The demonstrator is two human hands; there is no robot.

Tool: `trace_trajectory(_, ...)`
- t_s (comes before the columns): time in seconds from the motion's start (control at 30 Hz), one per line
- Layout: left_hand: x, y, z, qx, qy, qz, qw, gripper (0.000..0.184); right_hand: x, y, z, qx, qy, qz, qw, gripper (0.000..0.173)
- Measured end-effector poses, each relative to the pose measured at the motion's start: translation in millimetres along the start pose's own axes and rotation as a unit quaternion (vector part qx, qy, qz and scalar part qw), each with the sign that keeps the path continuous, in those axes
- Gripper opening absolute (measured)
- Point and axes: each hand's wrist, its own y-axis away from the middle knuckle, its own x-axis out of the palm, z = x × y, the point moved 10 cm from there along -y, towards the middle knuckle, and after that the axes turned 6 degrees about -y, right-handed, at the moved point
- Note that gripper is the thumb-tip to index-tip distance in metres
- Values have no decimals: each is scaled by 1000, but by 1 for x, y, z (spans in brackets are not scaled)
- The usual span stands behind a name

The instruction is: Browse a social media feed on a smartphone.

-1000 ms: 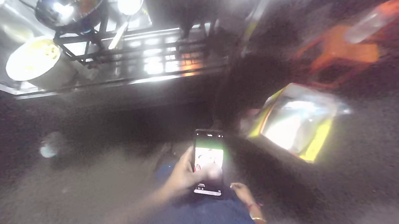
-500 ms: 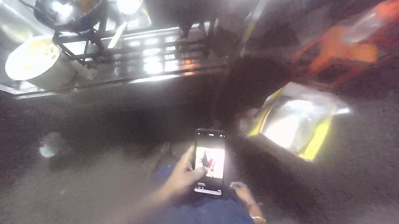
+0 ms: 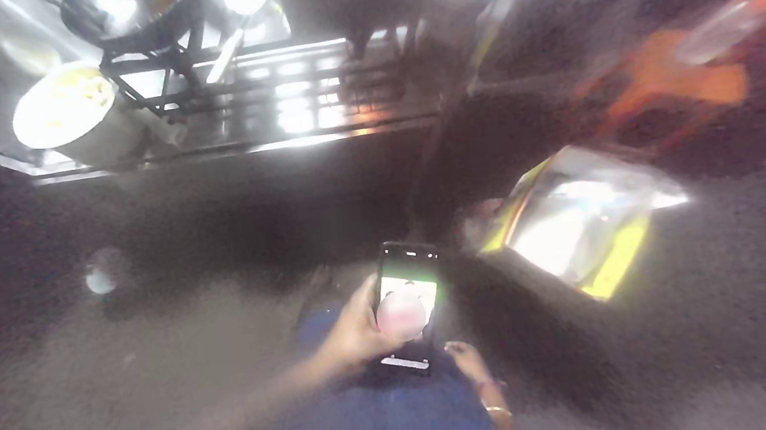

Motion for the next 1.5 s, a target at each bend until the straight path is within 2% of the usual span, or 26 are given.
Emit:
trace_trajectory(0.6,0,1,1,13,18,17,1000,73,1,-1,-6,-3,0,-13,1000,29)
trace_trajectory(0.7,-5,9,0,4,-30,18,999,84,0,-2,-4,-3,-1,-16,1000,29)
trace_trajectory(0.77,-4,11,0,0,-20,28,999,86,0,-3,-4,-4,9,-13,1000,30)
trace_trajectory(0.9,-1,4,-2,-9,17,16,1000,70,1,-11,-8,-14,16,-6,1000,31)
trace_trajectory(1.07,-6,8,3,8,-1,27,1000,83,1,-4,-4,-1,5,-3,1000,31)
trace_trajectory(1.17,-5,8,1,17,19,40,999,83,2,-8,-7,-2,4,2,1000,31)
trace_trajectory(1.33,-3,3,-1,-13,21,9,1000,69,1,-2,-3,9,-5,-2,1000,32)
trace_trajectory(1.43,-5,3,1,-8,1,12,1000,73,1,3,2,5,-8,-5,1000,31)
trace_trajectory(1.5,-3,6,-4,25,11,32,999,75,1,2,2,6,-14,-4,1000,31)
